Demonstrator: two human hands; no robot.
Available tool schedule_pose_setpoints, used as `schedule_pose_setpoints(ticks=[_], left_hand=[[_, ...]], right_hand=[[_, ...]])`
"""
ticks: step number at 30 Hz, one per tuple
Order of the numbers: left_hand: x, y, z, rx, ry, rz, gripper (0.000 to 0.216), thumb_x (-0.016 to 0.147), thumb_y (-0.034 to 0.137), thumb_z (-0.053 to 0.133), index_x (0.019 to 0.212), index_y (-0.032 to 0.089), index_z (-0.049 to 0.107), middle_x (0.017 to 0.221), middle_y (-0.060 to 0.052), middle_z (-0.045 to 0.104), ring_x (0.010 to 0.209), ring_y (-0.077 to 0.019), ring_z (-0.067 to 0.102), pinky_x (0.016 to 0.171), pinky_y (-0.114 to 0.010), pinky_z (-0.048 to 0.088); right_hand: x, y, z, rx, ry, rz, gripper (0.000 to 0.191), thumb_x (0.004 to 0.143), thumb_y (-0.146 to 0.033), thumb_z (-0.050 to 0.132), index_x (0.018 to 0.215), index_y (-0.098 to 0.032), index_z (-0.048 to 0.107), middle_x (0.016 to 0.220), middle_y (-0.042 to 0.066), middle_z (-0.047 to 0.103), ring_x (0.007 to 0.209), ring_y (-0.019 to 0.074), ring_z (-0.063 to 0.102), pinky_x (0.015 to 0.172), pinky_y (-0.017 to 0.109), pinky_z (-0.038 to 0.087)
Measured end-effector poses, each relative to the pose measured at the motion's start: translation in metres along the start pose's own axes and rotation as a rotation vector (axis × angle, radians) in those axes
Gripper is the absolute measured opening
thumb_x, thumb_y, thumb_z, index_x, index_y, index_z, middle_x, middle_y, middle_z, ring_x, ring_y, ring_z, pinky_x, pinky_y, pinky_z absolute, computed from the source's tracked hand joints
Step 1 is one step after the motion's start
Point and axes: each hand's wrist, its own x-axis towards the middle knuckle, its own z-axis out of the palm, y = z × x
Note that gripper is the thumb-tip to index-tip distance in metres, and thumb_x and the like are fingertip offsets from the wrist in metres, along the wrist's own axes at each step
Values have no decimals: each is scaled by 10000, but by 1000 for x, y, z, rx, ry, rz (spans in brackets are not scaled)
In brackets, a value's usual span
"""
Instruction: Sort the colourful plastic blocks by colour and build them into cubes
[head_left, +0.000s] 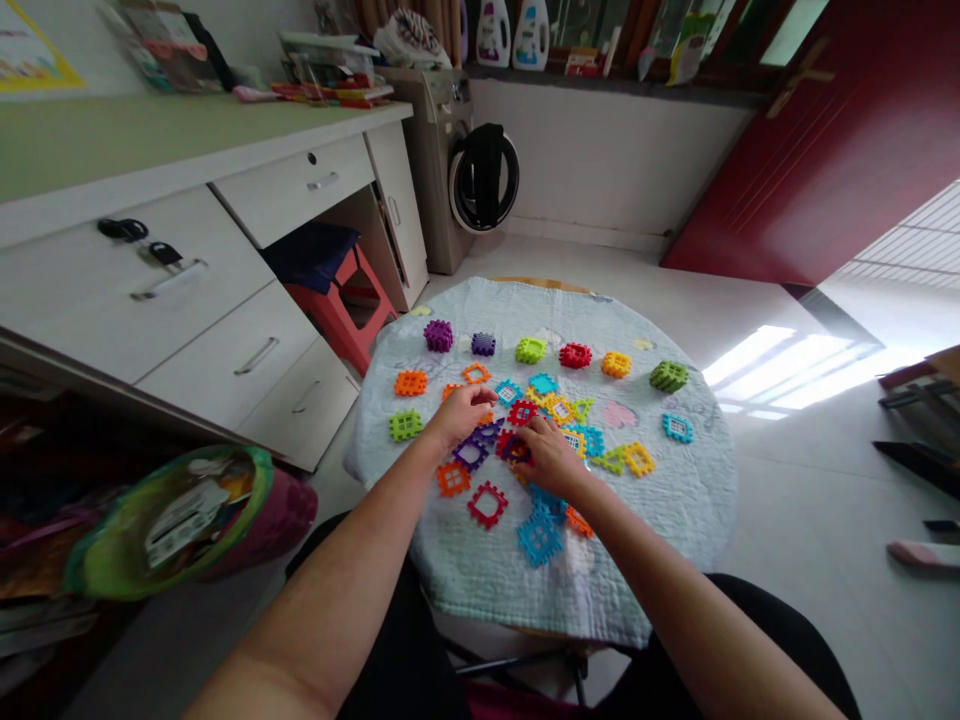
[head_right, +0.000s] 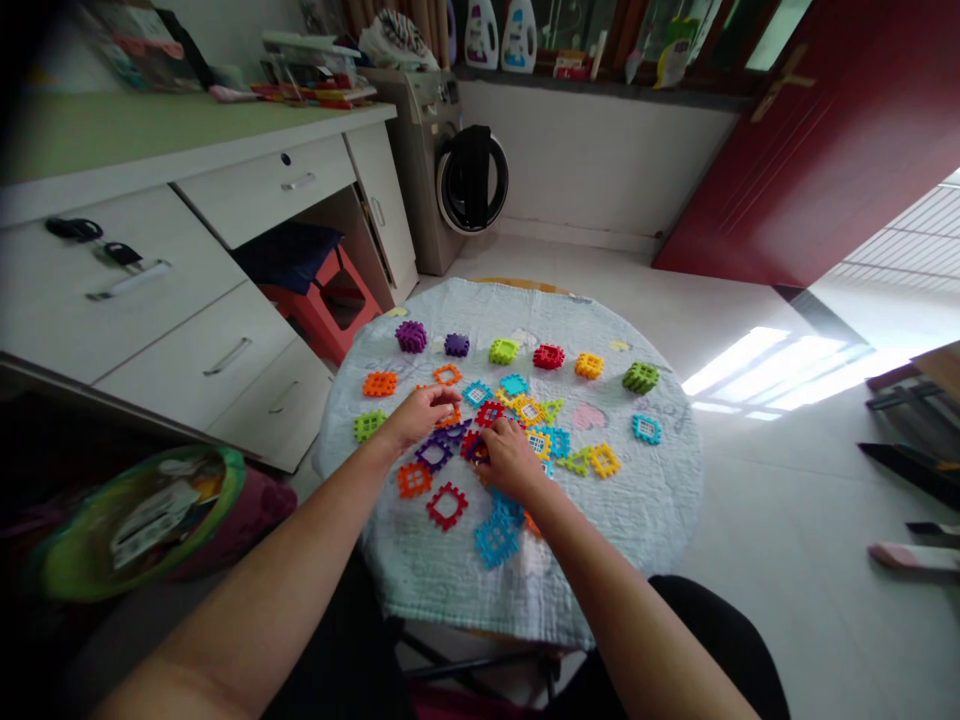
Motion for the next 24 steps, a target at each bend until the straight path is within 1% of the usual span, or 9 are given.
schedule_pose_setpoints(ticks=[3, 6, 9, 12, 15, 17, 19, 22, 24], left_hand=[[6, 2, -12, 51, 51, 38, 184, 659, 82, 591, 805, 161, 671, 786, -23, 673, 719, -131, 596, 725, -242, 474], [11, 2, -22, 182, 38, 83, 189, 673, 128, 565, 841, 151, 649, 836, -22, 677, 769, -138, 611, 778, -268, 479], [11, 0, -30, 436, -75, 141, 187, 664, 137, 540, 816, 150, 649, 834, -28, 686, 791, -151, 616, 782, -269, 472], [8, -3, -38, 750, -243, 177, 168, 648, 142, 543, 771, 166, 655, 763, -15, 680, 730, -154, 604, 702, -248, 458], [3, -3, -51, 961, -252, 143, 143, 627, 120, 555, 724, 169, 648, 698, -5, 661, 664, -149, 582, 629, -235, 425], [-1, -2, -60, 1004, -233, 100, 138, 626, 106, 553, 707, 167, 646, 681, -3, 650, 647, -148, 576, 609, -234, 411], [-7, 0, -66, 991, -294, 81, 145, 625, 103, 564, 720, 170, 650, 679, 3, 636, 654, -150, 575, 608, -233, 407], [-19, 1, -64, 1003, -446, 147, 253, 595, 110, 618, 831, 186, 667, 786, 2, 621, 725, -157, 571, 652, -233, 416], [-27, -2, -56, 1084, -489, 209, 335, 586, 104, 633, 903, 204, 671, 878, -13, 594, 778, -166, 558, 687, -241, 419]], right_hand=[[0, 0, 5, 23, 18, 34, 418, 733, -236, 681, 1133, -166, 582, 1095, 99, 522, 1021, 229, 466, 931, 369, 383], [-3, -1, 10, 28, 53, 67, 484, 730, -221, 672, 1195, -165, 549, 1095, 107, 522, 1035, 248, 453, 938, 397, 379], [-8, -1, 9, 60, 116, 67, 533, 726, -214, 660, 1240, -185, 521, 1122, 107, 503, 1059, 258, 446, 942, 416, 384], [-16, -1, 5, 118, 178, 43, 571, 711, -216, 657, 1261, -200, 504, 1134, 103, 477, 1063, 261, 453, 945, 424, 398], [-23, -3, 3, 194, 200, 29, 560, 706, -230, 661, 1244, -202, 509, 1112, 97, 469, 1049, 256, 471, 942, 421, 415], [-25, -5, 5, 234, 199, 15, 533, 711, -238, 661, 1223, -197, 516, 1092, 94, 471, 1038, 249, 480, 934, 412, 425], [-25, -8, 8, 267, 199, 6, 536, 704, -228, 662, 1217, -192, 511, 1084, 90, 469, 1029, 240, 485, 929, 403, 432], [-25, -11, 11, 313, 207, -2, 557, 689, -193, 651, 1223, -195, 491, 1099, 87, 462, 1037, 231, 489, 940, 398, 430], [-25, -12, 12, 340, 222, -13, 538, 700, -163, 615, 1219, -196, 479, 1105, 88, 469, 1039, 224, 491, 946, 396, 427]])
